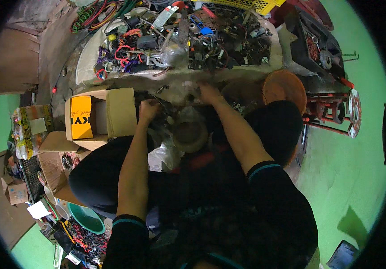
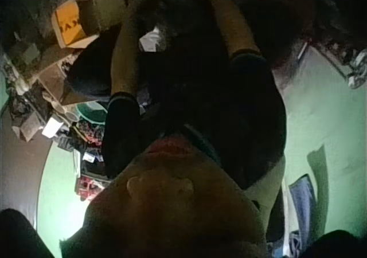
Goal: The person sits on the floor and sorts through a large pile of electronic scrap and miscellaneous parts. They pick up various items, including wires, metal brackets, and small cylindrical components, inspect them briefly, and place them back into the pile or into a nearby cardboard box.
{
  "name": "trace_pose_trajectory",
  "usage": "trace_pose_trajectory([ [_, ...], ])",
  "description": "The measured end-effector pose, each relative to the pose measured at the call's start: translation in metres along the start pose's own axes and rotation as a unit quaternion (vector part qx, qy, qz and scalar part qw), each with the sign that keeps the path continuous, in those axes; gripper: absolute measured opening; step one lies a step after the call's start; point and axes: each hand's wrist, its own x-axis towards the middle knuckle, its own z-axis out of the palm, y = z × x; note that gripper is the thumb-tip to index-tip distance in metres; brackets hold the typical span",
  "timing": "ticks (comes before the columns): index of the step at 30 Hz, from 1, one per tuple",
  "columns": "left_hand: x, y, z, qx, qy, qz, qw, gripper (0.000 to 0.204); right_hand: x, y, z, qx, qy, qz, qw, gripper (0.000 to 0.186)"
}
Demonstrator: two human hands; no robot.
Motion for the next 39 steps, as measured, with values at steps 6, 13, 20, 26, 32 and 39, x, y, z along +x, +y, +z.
trace_pose_trajectory([
  [6, 0.004, -0.019, 0.008, -0.101, -0.008, 0.003, 0.995, 0.022, 0.013, 0.01, 0.057, -0.082, 0.126, -0.014, 0.989, 0.058],
  [13, 0.0, 0.015, 0.01, -0.1, -0.052, 0.023, 0.993, 0.03, -0.012, -0.053, 0.008, 0.153, 0.101, -0.063, 0.981, 0.067],
  [20, -0.035, 0.117, -0.024, -0.306, -0.134, 0.053, 0.941, 0.036, -0.068, -0.112, -0.107, 0.222, 0.252, -0.279, 0.9, 0.069],
  [26, -0.076, 0.199, -0.025, -0.376, -0.185, 0.148, 0.896, 0.033, -0.144, -0.083, -0.216, 0.352, 0.189, -0.274, 0.875, 0.068],
  [32, -0.103, 0.23, 0.044, -0.365, -0.22, 0.175, 0.888, 0.034, -0.184, -0.007, -0.234, 0.439, 0.037, -0.216, 0.871, 0.047],
  [39, -0.104, 0.221, 0.148, -0.266, -0.236, 0.109, 0.928, 0.036, -0.176, 0.066, -0.209, 0.167, -0.017, -0.058, 0.984, 0.047],
])
